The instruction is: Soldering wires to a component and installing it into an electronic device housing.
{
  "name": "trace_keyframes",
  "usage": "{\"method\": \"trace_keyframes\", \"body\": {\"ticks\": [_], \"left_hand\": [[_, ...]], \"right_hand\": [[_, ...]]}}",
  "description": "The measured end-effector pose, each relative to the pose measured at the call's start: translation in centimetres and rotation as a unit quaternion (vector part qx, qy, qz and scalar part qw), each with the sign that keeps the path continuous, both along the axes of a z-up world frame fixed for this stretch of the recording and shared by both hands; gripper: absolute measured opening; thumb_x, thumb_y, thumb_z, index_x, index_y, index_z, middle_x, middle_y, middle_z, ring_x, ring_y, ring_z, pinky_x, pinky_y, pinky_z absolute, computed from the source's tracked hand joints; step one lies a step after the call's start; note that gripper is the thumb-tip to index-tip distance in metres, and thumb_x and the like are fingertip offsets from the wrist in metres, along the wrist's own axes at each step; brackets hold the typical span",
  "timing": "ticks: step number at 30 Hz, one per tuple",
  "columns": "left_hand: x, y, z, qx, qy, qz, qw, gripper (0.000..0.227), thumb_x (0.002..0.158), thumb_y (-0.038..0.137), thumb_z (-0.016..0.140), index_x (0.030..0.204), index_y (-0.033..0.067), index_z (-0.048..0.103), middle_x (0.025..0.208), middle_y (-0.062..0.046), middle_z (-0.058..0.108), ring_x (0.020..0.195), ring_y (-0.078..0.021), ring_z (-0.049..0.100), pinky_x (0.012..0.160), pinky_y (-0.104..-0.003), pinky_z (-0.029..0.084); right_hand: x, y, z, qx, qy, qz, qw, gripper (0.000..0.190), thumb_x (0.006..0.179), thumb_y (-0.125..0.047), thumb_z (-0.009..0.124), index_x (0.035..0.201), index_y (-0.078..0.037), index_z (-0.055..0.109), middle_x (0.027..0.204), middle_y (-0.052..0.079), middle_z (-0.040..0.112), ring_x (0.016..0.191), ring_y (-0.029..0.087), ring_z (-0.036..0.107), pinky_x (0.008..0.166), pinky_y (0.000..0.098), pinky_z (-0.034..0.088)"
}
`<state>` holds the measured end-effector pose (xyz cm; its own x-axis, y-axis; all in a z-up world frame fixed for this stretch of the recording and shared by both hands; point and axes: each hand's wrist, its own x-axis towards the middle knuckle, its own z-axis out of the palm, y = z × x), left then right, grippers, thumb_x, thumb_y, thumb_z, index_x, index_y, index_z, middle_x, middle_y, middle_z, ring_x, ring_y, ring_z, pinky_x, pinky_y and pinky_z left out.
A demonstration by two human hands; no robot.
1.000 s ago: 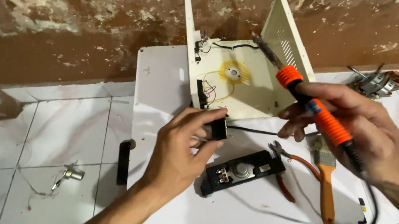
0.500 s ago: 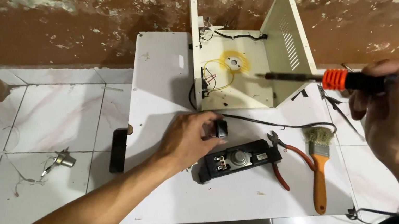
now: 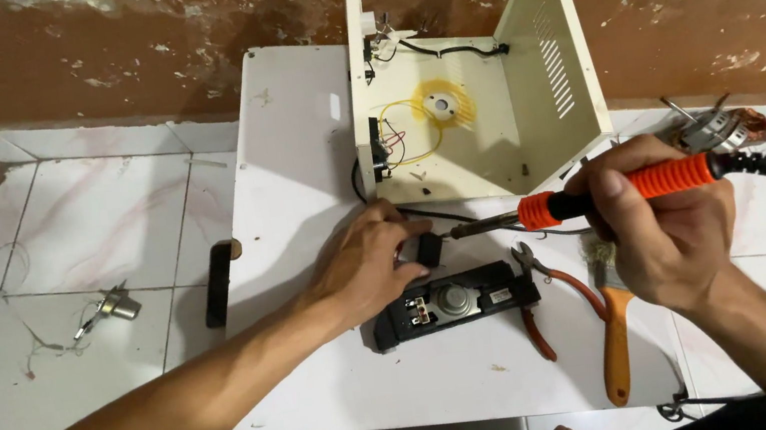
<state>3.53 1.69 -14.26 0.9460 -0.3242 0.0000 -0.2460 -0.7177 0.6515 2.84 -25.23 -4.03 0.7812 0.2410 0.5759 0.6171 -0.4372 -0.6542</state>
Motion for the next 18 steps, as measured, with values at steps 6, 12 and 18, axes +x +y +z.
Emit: {"method": "trace_keyframes", "body": {"ticks": [6, 12, 18], "left_hand": [[0.1, 0.5, 1.4, 0.027, 0.004, -0.021, 0.999, 0.057, 0.079, 0.032, 0.086, 0.132, 0.0197, 0.069, 0.128, -0.008, 0.065, 0.124, -0.0277, 0.06, 0.107, -0.038, 0.046], [0.4, 0.4, 0.4, 0.02, 0.026, -0.011, 0.999, 0.053, 0.08, 0.033, 0.086, 0.129, 0.0241, 0.07, 0.127, -0.007, 0.063, 0.121, -0.0278, 0.06, 0.1, -0.04, 0.05], [0.4, 0.1, -0.2, 0.016, 0.019, -0.003, 1.0, 0.051, 0.077, 0.031, 0.088, 0.126, 0.0235, 0.073, 0.125, -0.007, 0.065, 0.12, -0.0275, 0.061, 0.101, -0.042, 0.051]], "right_hand": [[0.5, 0.5, -0.5, -0.067, 0.022, -0.008, 0.997, 0.025, 0.108, -0.012, 0.051, 0.093, 0.001, 0.068, 0.069, 0.006, 0.06, 0.057, 0.016, 0.054, 0.056, 0.0284, 0.041], [0.2, 1.3, 0.3, -0.102, 0.036, -0.01, 0.994, 0.027, 0.106, -0.018, 0.051, 0.093, -0.003, 0.069, 0.078, 0.006, 0.072, 0.066, 0.017, 0.065, 0.064, 0.0267, 0.049], [0.6, 1.3, 0.0, -0.157, 0.003, -0.035, 0.987, 0.03, 0.107, -0.021, 0.051, 0.094, -0.005, 0.073, 0.076, 0.004, 0.071, 0.06, 0.017, 0.063, 0.054, 0.0287, 0.045]]}}
